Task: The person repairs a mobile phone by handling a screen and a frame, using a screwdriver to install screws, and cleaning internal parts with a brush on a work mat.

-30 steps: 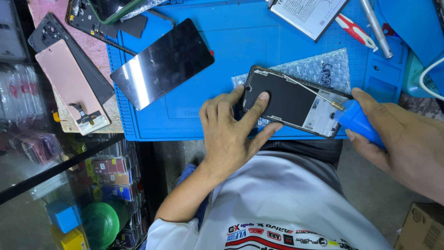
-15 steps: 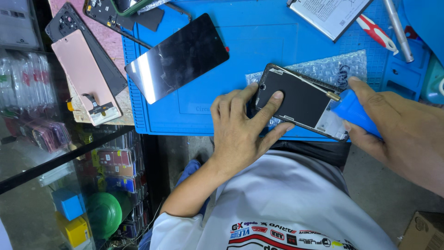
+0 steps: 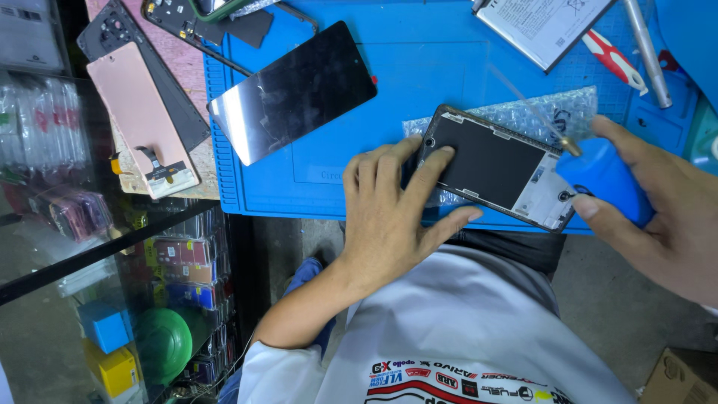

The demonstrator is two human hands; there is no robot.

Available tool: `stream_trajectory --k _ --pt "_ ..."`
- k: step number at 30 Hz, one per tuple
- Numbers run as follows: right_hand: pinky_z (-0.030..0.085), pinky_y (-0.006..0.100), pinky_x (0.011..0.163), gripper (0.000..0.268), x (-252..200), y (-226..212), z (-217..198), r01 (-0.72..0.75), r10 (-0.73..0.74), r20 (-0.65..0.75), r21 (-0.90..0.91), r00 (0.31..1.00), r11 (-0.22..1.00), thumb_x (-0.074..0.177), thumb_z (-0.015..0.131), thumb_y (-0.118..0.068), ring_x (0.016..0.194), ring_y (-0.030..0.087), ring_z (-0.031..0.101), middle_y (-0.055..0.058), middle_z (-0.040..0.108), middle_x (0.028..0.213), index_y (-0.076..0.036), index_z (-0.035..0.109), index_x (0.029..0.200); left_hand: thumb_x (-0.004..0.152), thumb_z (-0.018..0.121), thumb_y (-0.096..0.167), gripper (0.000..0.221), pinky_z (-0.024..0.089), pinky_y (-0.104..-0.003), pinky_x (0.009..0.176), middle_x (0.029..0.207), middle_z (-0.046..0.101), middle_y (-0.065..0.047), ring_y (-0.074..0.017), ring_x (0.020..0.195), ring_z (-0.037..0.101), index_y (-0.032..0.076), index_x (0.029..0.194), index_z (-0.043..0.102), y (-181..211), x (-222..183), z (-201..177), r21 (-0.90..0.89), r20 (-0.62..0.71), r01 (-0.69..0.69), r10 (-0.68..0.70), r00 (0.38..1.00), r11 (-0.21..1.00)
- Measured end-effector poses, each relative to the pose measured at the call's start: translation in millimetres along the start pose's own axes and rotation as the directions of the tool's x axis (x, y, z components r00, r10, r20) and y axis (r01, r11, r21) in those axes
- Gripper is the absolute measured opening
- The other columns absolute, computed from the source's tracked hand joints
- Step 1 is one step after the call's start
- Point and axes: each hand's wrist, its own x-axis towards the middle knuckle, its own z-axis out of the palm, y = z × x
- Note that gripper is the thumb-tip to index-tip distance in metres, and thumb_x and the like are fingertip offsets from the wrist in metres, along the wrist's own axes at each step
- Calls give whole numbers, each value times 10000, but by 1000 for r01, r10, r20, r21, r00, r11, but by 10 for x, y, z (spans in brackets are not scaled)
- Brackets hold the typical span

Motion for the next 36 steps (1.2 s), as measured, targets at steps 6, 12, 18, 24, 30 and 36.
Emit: stream_trajectory --k 6,12,18,24,30,36 --pt "581 344 641 719 -56 63 63 74 -80 -53 -107 995 991 873 740 -171 724 243 724 268 706 1078 81 496 1500 946 752 579 772 367 -491 1024 1313 523 -195 -345 1155 492 68 1493 563 -92 262 -65 98 -28 -65 68 997 993" --pt "605 322 592 694 -53 47 73 15 -16 -5 -52 1000 999 907 700 -169 730 231 754 263 709 1105 58 478 1524 965 793 480 603 397 -480 1057 1393 517 -175 -369 1285 486 101 1398 612 -136 285 -83 89 -25 -164 167 986 983" --pt "605 334 595 707 -39 67 62 39 -39 2 -45 999 998 883 711 -162 721 240 756 265 719 1053 71 476 1508 970 802 415 551 410 -488 1097 1397 531 -151 -338 1292 496 89 1381 634 -185 272 -104 -24 -21 -104 104 994 994" --pt "606 329 588 670 -101 120 141 -162 162 96 -14 982 987 933 753 -246 663 201 765 163 754 864 -1 467 1486 989 796 402 539 406 -504 1092 1387 524 -157 -354 1269 488 69 1384 642 -172 384 -132 69 7 -137 137 991 988" --pt "605 306 719 607 -145 361 253 -5 15 -25 332 1000 943 928 655 -122 860 181 758 186 733 1078 62 465 1475 918 781 429 472 371 -543 1182 1457 509 -177 -379 1377 474 122 1253 653 -156 359 -305 -171 176 -199 229 957 965" --pt "531 367 949 692 -107 688 358 -104 155 -120 351 981 931 866 691 -92 1091 263 676 220 661 1248 37 488 1515 925 781 447 505 369 -556 1177 1473 536 -177 -354 1358 503 159 1327 678 -301 324 -219 -110 157 -168 184 970 980"
